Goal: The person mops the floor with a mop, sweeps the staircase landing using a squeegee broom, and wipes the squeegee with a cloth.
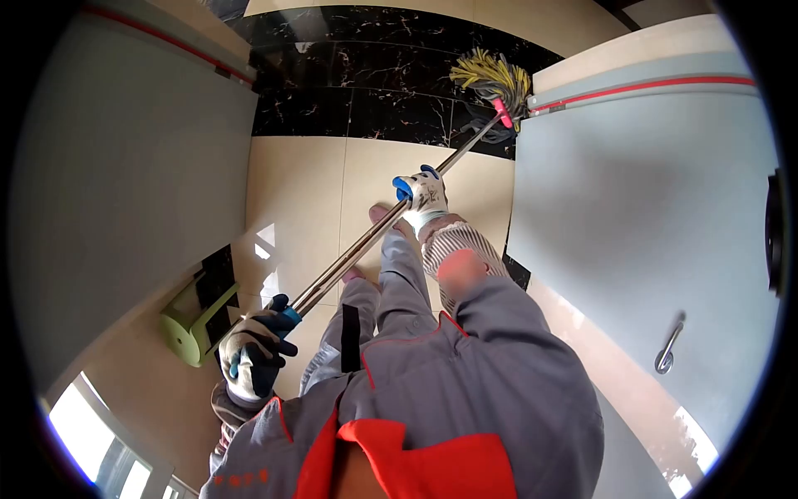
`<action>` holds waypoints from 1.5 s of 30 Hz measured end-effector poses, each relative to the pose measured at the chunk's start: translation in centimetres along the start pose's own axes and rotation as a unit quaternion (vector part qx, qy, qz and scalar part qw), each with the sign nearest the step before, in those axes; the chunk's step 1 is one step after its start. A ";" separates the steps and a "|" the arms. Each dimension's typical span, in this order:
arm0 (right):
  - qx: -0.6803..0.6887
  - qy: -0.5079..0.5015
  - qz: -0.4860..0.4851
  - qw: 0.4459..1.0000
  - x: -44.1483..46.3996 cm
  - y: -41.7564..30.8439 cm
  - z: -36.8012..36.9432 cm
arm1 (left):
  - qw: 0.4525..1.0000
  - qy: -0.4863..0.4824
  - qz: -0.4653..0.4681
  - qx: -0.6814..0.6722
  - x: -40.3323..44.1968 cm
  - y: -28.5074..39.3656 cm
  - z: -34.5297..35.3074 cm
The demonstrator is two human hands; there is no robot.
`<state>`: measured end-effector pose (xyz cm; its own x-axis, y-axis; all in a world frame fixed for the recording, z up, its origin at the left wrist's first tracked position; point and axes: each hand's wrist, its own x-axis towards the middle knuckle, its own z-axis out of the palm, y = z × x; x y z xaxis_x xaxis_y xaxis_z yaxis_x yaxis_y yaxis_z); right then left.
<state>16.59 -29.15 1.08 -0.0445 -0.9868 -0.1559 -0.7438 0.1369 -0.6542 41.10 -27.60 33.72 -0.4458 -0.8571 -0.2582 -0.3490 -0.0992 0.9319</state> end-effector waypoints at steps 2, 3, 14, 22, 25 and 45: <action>0.021 -0.031 0.004 0.999 0.3 -1.4 -1.5 | 0.999 0.024 0.021 -0.014 0.1 0.7 -0.1; -0.008 0.002 0.015 1.000 0.6 -2.6 0.3 | 0.998 0.039 0.046 -0.025 -0.1 1.6 -1.0; -0.011 -0.073 0.035 0.997 -0.8 -3.1 0.2 | 0.995 0.076 0.040 -0.052 -0.2 -0.3 -2.1; -0.013 0.027 0.000 1.000 -2.9 -10.2 2.2 | 0.991 0.131 0.026 -0.007 -3.6 3.5 -6.4; 0.017 0.030 -0.002 0.999 -2.7 -8.4 0.8 | 0.985 0.097 0.059 -0.132 -2.5 2.9 -4.7; 0.008 -0.161 -0.205 0.965 -2.8 -30.4 5.4 | 0.871 0.443 0.109 -0.184 -24.0 5.4 -11.7</action>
<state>42.89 -30.07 17.42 0.4624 -0.8808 -0.1020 -0.6446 -0.2550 -0.7207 59.55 -13.44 47.89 0.3993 -0.9133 0.0802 0.0250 0.0983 0.9948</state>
